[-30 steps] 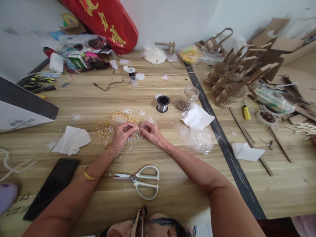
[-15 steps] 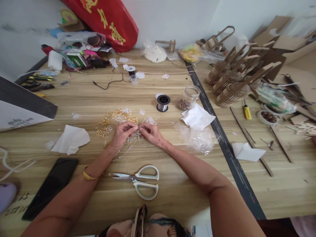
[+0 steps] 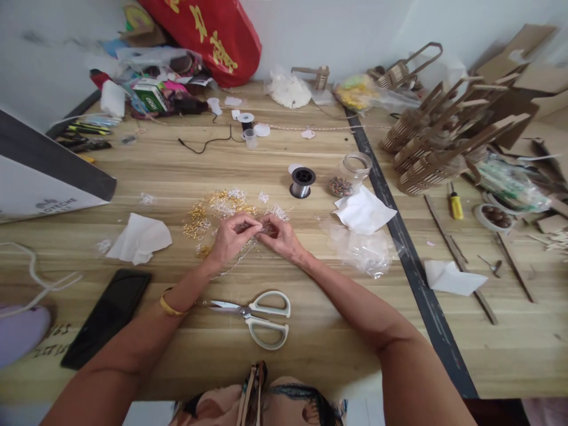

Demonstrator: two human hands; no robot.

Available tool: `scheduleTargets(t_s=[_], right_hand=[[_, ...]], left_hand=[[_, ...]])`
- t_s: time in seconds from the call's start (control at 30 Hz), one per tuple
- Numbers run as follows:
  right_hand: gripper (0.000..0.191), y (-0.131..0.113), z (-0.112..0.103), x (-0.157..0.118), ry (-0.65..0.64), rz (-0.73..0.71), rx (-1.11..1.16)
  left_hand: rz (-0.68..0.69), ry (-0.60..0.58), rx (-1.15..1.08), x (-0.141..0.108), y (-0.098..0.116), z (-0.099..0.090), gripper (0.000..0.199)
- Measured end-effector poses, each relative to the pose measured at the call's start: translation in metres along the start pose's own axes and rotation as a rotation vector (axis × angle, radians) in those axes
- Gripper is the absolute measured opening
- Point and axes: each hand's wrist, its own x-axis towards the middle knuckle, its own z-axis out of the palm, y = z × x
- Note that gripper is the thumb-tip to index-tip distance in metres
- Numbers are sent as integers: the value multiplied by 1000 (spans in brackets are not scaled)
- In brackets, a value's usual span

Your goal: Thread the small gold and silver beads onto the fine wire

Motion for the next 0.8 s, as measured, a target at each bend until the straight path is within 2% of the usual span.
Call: scheduleTargets(t_s=[0.1,0.4,0.67,0.8], right_hand=[[34,-2,0,-1,18,11,69],[36,-21,-12,5,-73,12,1],[38,-26,-12,-1,-105,75,-56],[40,-27,-11,-6,-97,116,-13]], left_hand=[[61,-10,17,0,4,3,8],[31,17,-17,11,21,-4,9],[-8,-37,-9,10,17,-4,9],[-6,-65,-43,9,14,-4,9]])
